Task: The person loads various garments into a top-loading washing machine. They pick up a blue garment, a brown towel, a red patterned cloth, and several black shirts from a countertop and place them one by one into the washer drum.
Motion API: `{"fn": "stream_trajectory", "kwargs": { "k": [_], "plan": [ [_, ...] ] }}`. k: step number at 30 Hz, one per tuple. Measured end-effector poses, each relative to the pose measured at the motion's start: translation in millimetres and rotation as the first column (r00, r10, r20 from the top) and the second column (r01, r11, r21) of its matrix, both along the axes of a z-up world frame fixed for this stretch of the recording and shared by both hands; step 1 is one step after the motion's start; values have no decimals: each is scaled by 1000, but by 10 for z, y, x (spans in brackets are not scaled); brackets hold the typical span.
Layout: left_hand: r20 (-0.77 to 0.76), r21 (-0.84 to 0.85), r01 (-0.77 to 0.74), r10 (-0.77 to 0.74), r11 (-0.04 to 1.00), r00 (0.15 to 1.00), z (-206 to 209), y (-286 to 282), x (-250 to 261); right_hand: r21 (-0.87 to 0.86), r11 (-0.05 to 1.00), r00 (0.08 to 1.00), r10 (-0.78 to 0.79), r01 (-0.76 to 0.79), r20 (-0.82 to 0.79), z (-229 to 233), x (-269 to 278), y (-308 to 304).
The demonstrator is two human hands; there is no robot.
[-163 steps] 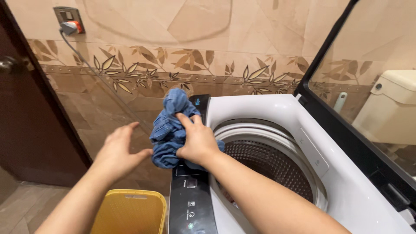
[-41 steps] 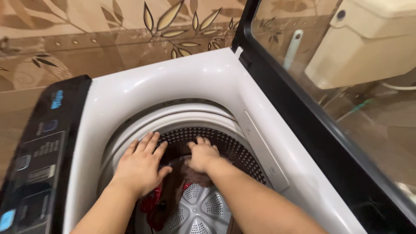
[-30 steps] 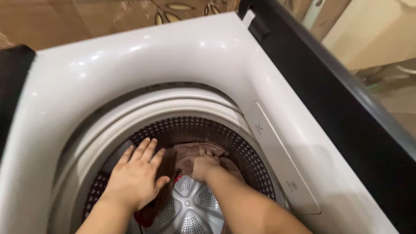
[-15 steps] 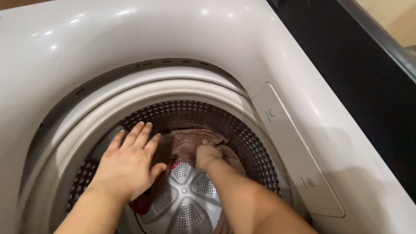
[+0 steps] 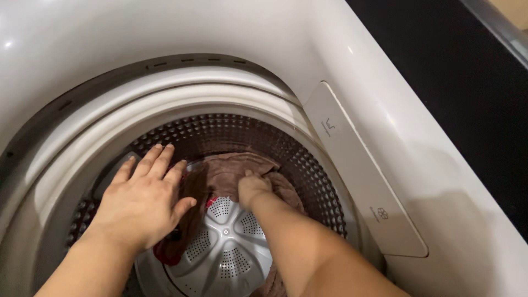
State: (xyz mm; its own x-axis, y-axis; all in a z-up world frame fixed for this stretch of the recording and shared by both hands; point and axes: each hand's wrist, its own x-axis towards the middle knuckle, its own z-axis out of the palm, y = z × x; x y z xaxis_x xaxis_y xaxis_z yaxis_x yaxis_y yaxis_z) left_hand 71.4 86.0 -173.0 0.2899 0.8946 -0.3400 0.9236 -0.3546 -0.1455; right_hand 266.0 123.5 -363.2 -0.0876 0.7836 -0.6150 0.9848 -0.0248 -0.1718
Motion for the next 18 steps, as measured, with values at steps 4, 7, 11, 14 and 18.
{"fn": "stream_trajectory", "kwargs": {
  "k": [4,7,11,14,18],
  "plan": [
    [-5,-10,-12,12,1000,1000,26,14,10,211,968,988,-113,133,-104,-290,37,102],
    [8,-21,-23,23,1000,1000,25,29,23,274,922,952,-219,273,-213,-365,52,149],
    [1,-32,-37,37,999,999,77,32,44,195,810,788,-433,553,-437,-358,-45,248],
    [-46,-103,-79,74,992,996,152,33,60,212,806,767,-392,552,-509,-259,-205,461],
    [-6,-159,-197,198,968,980,196,50,80,540,788,892,430,-296,-138,207,-324,803]
  ]
}}
